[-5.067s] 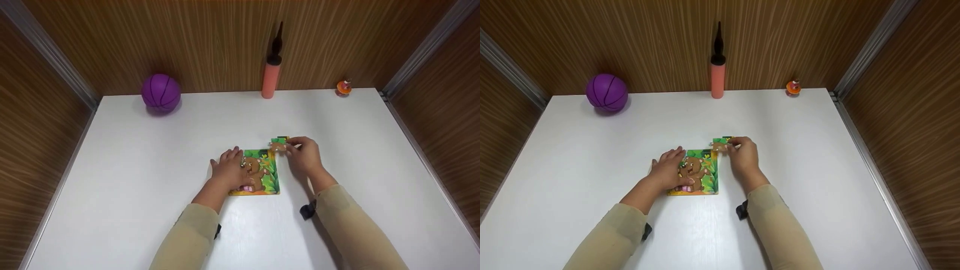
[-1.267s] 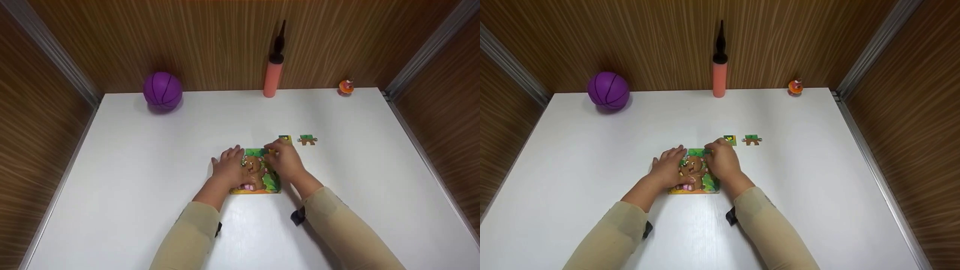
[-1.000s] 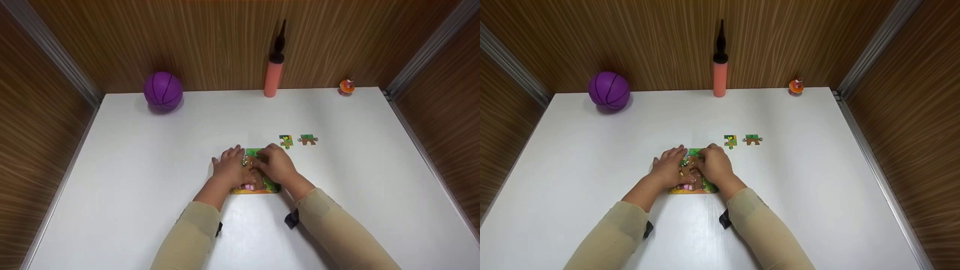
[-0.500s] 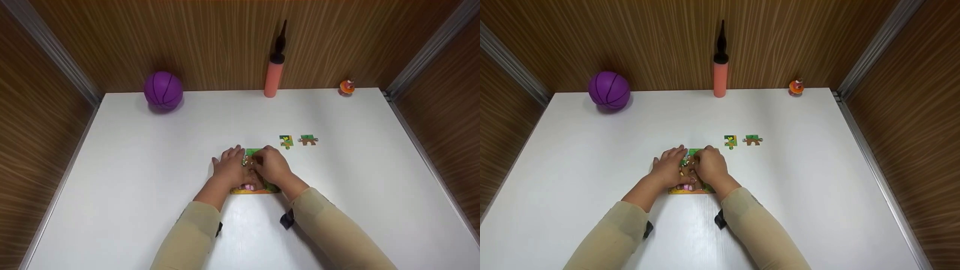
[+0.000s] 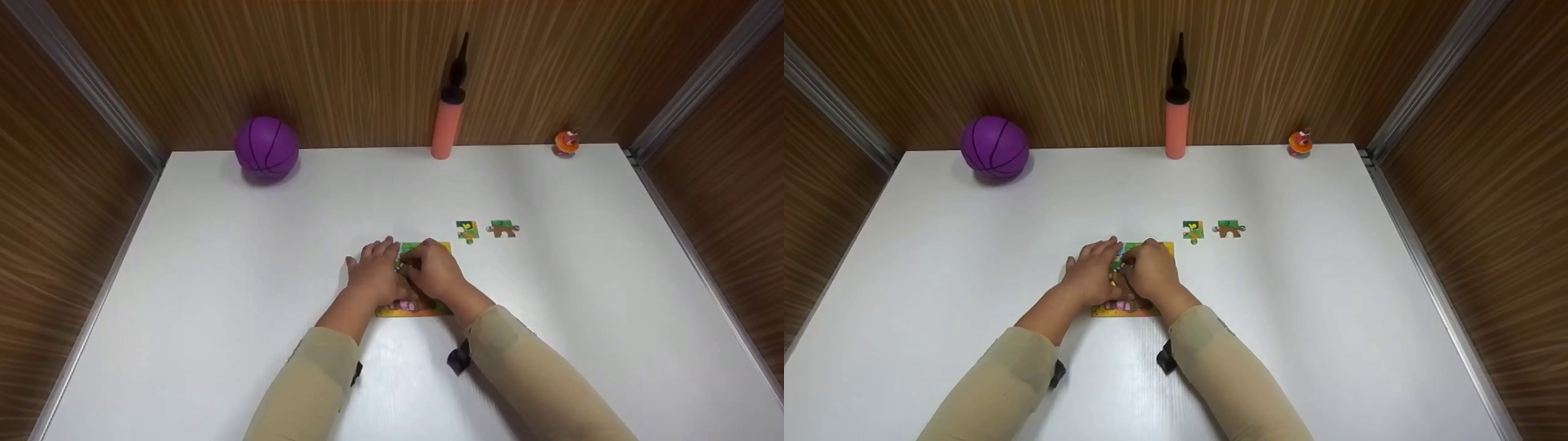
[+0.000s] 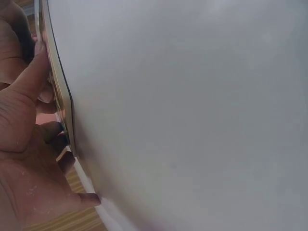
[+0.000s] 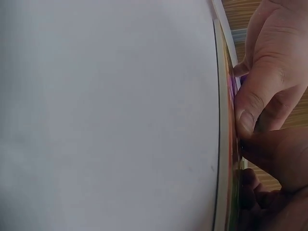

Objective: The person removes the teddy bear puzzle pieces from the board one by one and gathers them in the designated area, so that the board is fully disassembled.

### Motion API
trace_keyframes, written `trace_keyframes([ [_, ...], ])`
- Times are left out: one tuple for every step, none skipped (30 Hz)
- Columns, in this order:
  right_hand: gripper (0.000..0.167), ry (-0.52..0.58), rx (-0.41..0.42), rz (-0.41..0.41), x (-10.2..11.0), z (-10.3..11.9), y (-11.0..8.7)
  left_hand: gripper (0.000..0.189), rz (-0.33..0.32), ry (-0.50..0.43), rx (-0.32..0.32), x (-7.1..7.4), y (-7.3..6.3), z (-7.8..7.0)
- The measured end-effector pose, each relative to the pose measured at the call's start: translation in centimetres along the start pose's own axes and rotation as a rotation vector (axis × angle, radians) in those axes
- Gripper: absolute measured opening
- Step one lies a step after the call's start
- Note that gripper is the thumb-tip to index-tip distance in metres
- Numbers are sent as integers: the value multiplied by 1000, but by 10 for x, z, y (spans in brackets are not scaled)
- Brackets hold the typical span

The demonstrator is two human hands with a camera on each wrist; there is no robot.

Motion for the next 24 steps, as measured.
trace_keyframes([
  [19, 11, -11, 2, 0, -1, 0, 114, -4, 0, -2, 0, 1, 0],
  [19, 21, -18, 3, 0, -1, 0, 113, -10, -4, -4, 1, 1, 0],
  [18, 31, -24, 4, 0, -2, -1, 112, -15, -12, -7, 1, 1, 0],
  [18, 42, -32, 7, -1, -2, -1, 112, -16, -22, -11, 2, 0, -1],
  [18, 49, -38, 8, -1, -3, -1, 110, -16, -34, -17, 2, 0, 0],
  [18, 57, -47, 11, -2, -3, -1, 109, -15, -50, -22, 3, -1, 0],
  [17, 66, -52, 14, -3, -4, -1, 108, -16, -75, -24, 5, -1, 1],
  [17, 76, -60, 20, -4, -4, -1, 106, -16, -98, -25, 6, -2, 2],
  [17, 86, -70, 27, -5, -4, -1, 105, -18, -120, -25, 8, -3, 4],
  [17, 95, -84, 34, -5, -5, 0, 105, -24, -139, -26, 10, -3, 6],
  [17, 99, -92, 38, -6, -5, 0, 105, -33, -154, -24, 12, -3, 8],
  [17, 103, -102, 46, -7, -5, 0, 106, -46, -165, -21, 14, -4, 10],
  [17, 102, -106, 50, -7, -4, 1, 106, -60, -169, -19, 15, -4, 12],
  [17, 100, -111, 54, -7, -4, 1, 108, -74, -165, -17, 16, -4, 14],
  [17, 96, -114, 57, -7, -4, 1, 109, -87, -164, -12, 16, -4, 16],
  [17, 92, -117, 58, -7, -3, 1, 110, -99, -159, -7, 17, -4, 18],
  [17, 89, -120, 59, -6, -2, 1, 111, -109, -151, 0, 17, -4, 19],
  [17, 89, -125, 61, -6, -2, 1, 112, -119, -144, 6, 17, -4, 20],
  [17, 91, -131, 61, -6, -2, 1, 113, -127, -139, 12, 17, -3, 21],
  [17, 93, -139, 63, -5, -2, 1, 113, -135, -142, 19, 17, -3, 22],
  [17, 93, -147, 64, -5, -3, 1, 113, -142, -143, 25, 17, -3, 22],
  [17, 96, -157, 63, -5, -3, 1, 113, -147, -140, 27, 17, -2, 22],
  [18, 102, -167, 63, -4, -4, 1, 113, -149, -138, 29, 17, -2, 21],
  [18, 105, -176, 63, -4, -5, 2, 113, -149, -139, 29, 16, -2, 21],
])
Point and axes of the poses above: each hand's wrist, its own y-axis towards the middle knuckle, its own x-axis out of the back of the hand, z = x × y, the point moved 8 cm from there along y, towards the middle knuckle, and after that the axes turned 13 degrees about -x, right-handed, at the moved point
